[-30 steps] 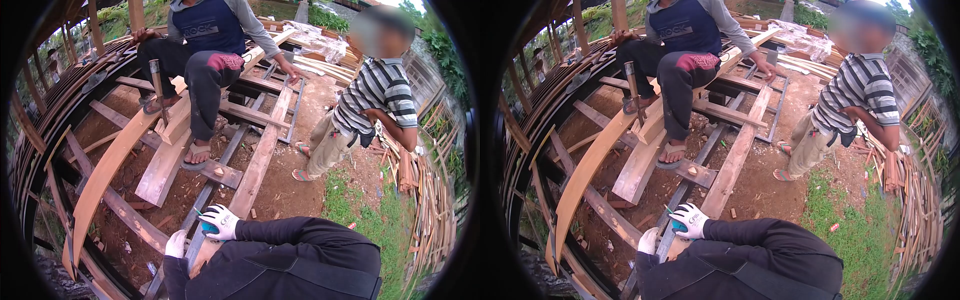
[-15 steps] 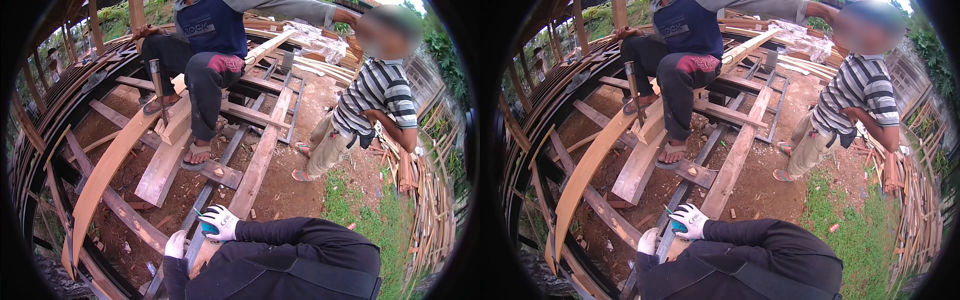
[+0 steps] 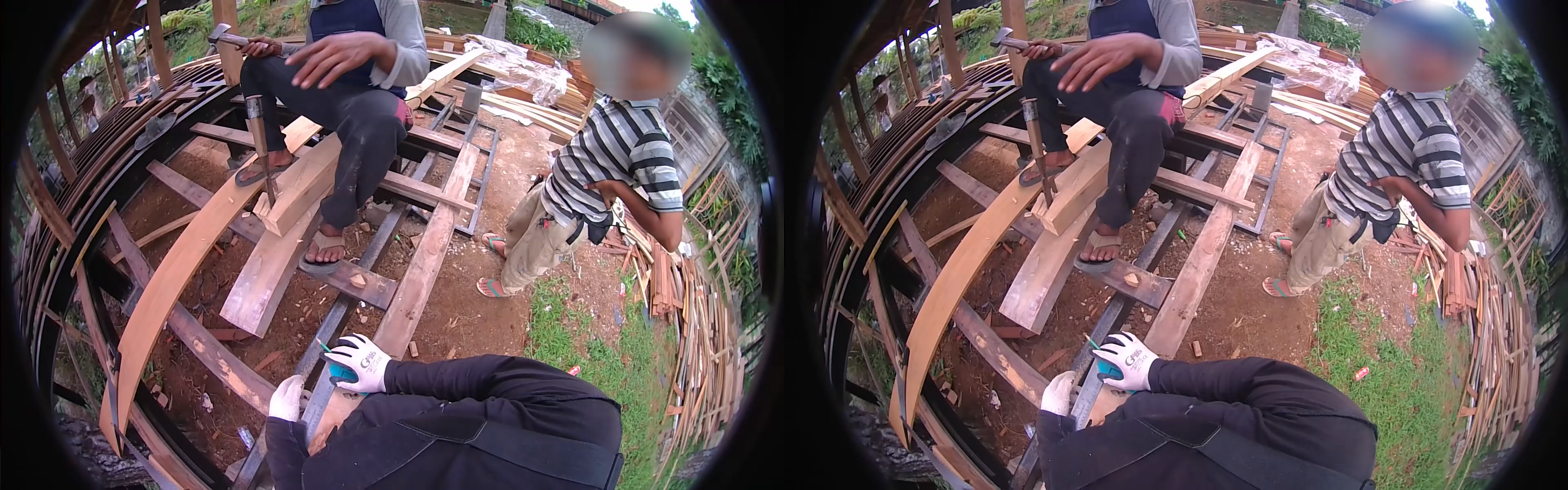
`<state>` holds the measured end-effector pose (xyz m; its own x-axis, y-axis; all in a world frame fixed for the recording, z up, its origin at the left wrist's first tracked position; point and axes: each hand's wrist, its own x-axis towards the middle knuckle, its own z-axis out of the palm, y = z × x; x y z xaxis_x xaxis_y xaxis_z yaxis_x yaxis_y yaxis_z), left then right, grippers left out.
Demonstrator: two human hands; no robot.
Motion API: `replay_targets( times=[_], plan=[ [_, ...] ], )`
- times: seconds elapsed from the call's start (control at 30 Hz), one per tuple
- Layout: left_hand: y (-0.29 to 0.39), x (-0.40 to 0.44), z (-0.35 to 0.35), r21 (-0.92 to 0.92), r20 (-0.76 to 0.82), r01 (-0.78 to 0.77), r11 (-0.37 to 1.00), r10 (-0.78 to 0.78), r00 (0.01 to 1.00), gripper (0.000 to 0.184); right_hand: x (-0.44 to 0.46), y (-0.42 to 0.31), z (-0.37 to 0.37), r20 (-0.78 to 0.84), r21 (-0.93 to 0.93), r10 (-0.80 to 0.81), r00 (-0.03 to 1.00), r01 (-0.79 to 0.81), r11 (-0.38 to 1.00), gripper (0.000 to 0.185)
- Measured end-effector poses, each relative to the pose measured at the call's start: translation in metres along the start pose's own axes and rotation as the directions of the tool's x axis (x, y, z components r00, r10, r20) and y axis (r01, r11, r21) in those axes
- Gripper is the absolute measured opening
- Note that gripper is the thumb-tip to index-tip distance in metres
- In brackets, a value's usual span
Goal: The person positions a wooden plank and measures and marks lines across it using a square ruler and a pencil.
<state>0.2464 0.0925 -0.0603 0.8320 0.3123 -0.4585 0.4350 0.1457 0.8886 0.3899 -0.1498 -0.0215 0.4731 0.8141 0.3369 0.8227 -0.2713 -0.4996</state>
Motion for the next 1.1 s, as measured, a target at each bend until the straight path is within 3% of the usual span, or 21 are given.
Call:
replay_targets(
  times=[1.1],
  plan=[
    [-0.002,0.0,0.0,0.035,0.003,-0.037,0.999,0.037,0.999,0.042,-0.002,0.001,0.002,0.007,0.003,0.002,1.0,-0.002,1.0,0.066]
  ],
)
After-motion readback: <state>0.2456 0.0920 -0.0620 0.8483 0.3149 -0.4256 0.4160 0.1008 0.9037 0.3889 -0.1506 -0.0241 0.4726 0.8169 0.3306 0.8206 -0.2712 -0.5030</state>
